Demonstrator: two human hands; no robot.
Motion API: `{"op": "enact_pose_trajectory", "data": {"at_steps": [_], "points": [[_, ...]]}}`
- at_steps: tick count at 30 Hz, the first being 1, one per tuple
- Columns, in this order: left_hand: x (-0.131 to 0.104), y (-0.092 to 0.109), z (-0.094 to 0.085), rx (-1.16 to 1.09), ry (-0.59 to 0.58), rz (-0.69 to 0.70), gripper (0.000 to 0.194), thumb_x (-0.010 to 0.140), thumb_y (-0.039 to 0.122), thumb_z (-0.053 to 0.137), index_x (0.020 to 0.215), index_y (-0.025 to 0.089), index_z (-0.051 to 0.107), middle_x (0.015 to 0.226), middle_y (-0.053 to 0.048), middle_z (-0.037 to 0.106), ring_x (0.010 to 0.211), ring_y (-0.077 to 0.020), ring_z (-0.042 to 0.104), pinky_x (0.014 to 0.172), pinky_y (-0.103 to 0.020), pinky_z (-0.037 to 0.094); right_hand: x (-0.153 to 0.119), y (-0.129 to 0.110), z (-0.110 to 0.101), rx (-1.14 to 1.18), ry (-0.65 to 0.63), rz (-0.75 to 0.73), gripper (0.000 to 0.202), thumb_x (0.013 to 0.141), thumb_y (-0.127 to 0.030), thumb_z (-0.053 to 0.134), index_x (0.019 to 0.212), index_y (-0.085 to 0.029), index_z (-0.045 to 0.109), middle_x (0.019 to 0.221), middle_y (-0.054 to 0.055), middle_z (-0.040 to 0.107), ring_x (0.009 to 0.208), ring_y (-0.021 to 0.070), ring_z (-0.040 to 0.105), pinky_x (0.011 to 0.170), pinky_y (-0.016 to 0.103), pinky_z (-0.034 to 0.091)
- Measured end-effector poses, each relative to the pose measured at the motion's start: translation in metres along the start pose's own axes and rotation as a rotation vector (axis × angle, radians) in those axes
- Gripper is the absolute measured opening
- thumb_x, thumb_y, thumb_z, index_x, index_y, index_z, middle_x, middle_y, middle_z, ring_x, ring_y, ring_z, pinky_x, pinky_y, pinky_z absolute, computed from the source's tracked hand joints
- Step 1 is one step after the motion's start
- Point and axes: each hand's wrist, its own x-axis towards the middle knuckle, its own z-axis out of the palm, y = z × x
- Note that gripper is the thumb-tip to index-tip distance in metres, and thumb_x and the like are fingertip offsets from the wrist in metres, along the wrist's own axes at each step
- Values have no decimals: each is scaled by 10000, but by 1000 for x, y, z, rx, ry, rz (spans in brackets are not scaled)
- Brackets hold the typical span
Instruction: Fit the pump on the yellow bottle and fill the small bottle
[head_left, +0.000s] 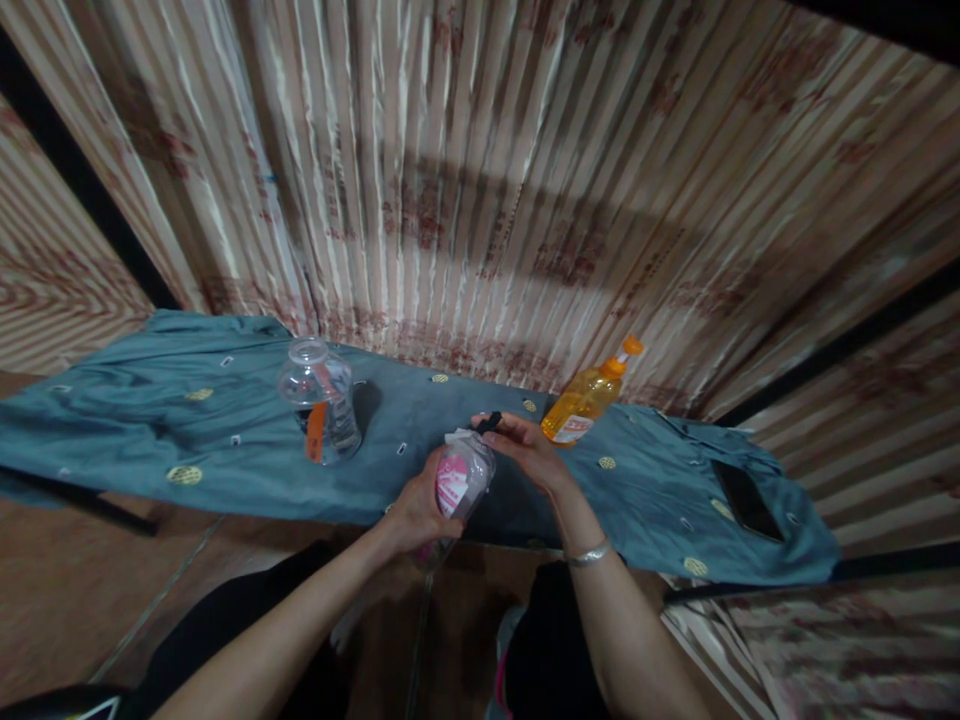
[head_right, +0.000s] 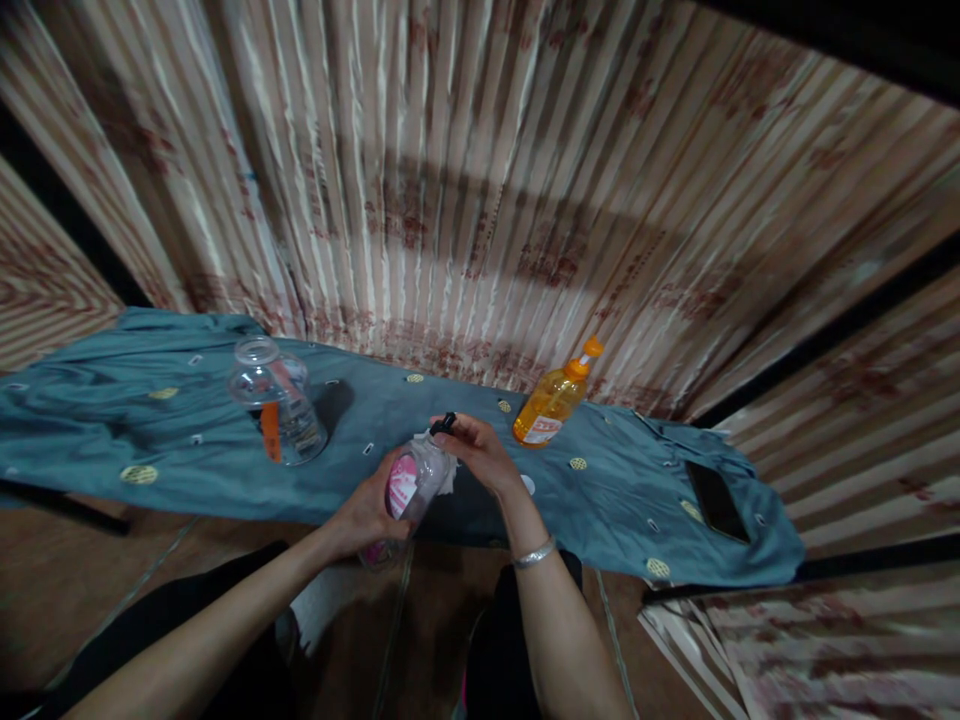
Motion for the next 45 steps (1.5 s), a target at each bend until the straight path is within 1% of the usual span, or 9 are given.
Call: {"op": "enact_pose_trajectory", "data": {"at_steps": [10,15,19,24,28,31,35,40,45], "points": [[-3,-2,4,-1,-18,8,1019,529,191,863,1502,258,566,1275,-100,791,1184,-395,773,1099,-525,576,-3,-7,-20,172,36,4,545,621,-623,1059,999,-284,860,1235,86,860,1277,333,773,1155,507,574],[-2,-1,1,4,-11,-7,1037,534,200,864,1522,204,549,1253,-111,800,1147,-385,781,1078,-521,595,2,1,-42,92,111,-17,513,638,-569,1031,1019,-274,857,1172,78,863,1211,316,783,1121,473,579],[1,-1,-3,9,22,-15,1059,541,212,878,1548,180,553,1263,-136,801,1172,-403,775,1087,-530,595,10,17,-70,-197,233,-50,380,617,-439,969,926,-268,830,942,15,845,1006,272,774,1000,429,597],[4,-4,-7,10,50,-5,1055,549,234,895,1552,213,568,1187,-97,813,1098,-386,792,1052,-513,615,12,37,-93,-1042,249,142,47,800,-247,831,812,-267,789,771,0,786,864,243,750,839,344,567],[5,-5,-6,4,75,11,1062,551,229,898,1557,216,561,1230,-99,803,1108,-381,783,1062,-516,607,8,50,-93,-1176,250,245,93,861,-209,845,802,-256,791,810,39,808,896,263,787,804,329,557],[5,-4,-5,-9,91,22,1047,555,235,901,1546,192,566,1249,-116,789,1127,-381,775,1059,-499,604,4,55,-90,-1243,256,287,52,896,-189,837,917,-235,824,938,99,848,1010,293,813,857,337,573],[7,-4,-3,-34,119,34,1045,581,249,879,1563,196,527,1286,-104,772,1170,-372,757,1089,-511,583,-3,54,-91,-1295,254,297,215,903,-171,825,1118,-165,819,1156,207,853,1161,353,809,977,383,592],[11,-6,0,-98,160,45,1094,542,234,908,1563,192,517,1368,-137,749,1230,-381,730,1136,-516,549,-17,41,-85,-1147,263,124,438,938,-289,800,1352,-156,744,1389,238,786,1328,378,751,1140,491,575],[14,-3,-2,-206,198,66,1093,559,253,929,1572,221,520,1362,-100,752,1287,-385,705,1195,-539,505,-29,31,-36,-437,-197,45,726,827,-606,917,1425,-246,719,1394,131,792,1337,354,738,1152,521,592]]}}
